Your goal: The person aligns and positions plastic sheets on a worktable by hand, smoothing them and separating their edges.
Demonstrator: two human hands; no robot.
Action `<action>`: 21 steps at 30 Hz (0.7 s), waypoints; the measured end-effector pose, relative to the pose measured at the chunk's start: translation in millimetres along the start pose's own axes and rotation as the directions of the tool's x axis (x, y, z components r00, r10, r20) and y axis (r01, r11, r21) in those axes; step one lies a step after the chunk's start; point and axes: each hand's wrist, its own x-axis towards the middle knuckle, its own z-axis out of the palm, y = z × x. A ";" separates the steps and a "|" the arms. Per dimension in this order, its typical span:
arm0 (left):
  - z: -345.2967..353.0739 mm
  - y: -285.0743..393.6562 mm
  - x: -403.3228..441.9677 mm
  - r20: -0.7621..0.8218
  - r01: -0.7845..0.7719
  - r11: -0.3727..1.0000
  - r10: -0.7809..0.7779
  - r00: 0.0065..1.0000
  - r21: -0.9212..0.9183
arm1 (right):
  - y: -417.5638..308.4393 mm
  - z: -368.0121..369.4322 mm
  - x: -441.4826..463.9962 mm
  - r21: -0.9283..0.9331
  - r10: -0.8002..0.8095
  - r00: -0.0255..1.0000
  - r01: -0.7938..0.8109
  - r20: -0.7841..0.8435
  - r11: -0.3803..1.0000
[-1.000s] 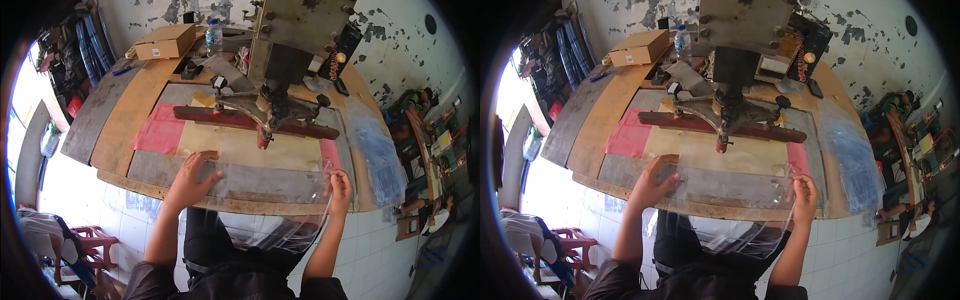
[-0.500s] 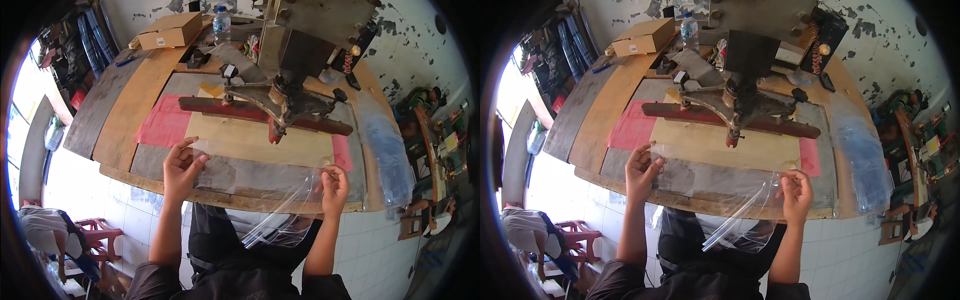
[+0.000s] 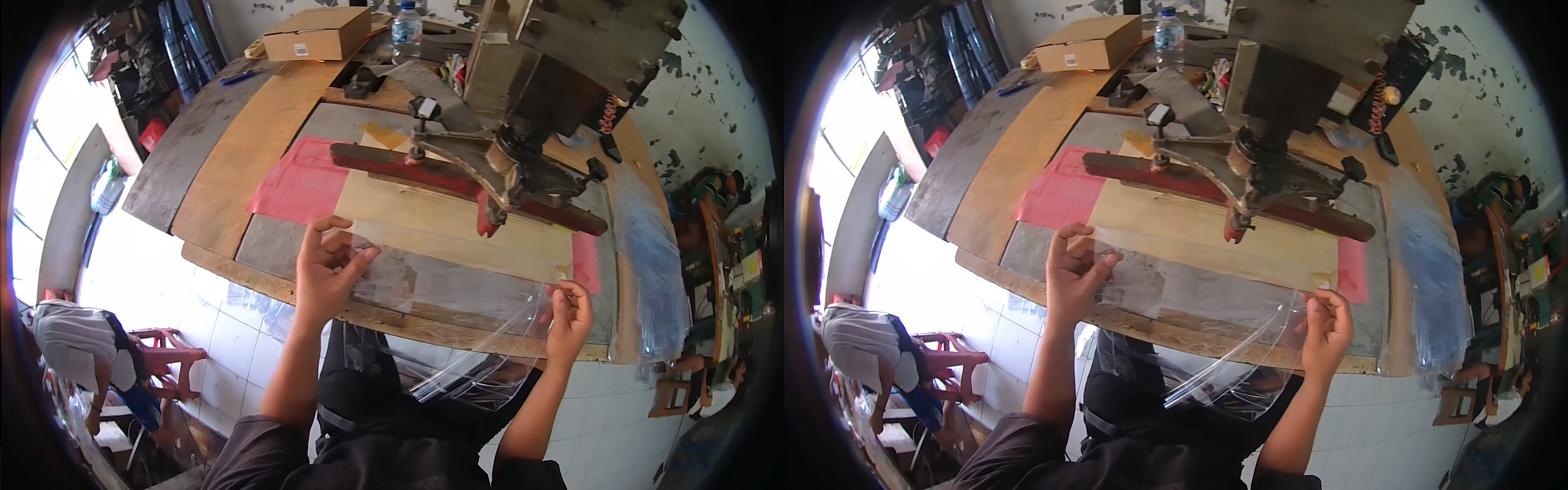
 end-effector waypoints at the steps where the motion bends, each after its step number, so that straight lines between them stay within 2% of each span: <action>1: 1.2 1.6 0.0 0.015 0.000 1.000 0.000 1.000 0.012 | -1.1 1.4 -0.5 0.010 0.004 1.000 -0.005 0.008 1.000; 3: 3.4 10.1 -1.0 0.012 -0.003 0.999 0.003 1.000 0.050 | -3.6 2.9 -0.5 -0.019 -0.014 1.000 0.013 -0.009 1.000; 12: 0.6 5.0 -1.2 0.020 0.015 1.000 -0.015 1.000 -0.017 | 0.7 -1.1 -0.5 -0.021 -0.008 1.000 0.008 0.008 1.000; 21: 2.4 3.8 -2.5 -0.010 0.014 0.995 -0.013 1.000 0.099 | 0.9 0.5 -3.3 -0.012 -0.014 0.998 0.013 -0.054 1.000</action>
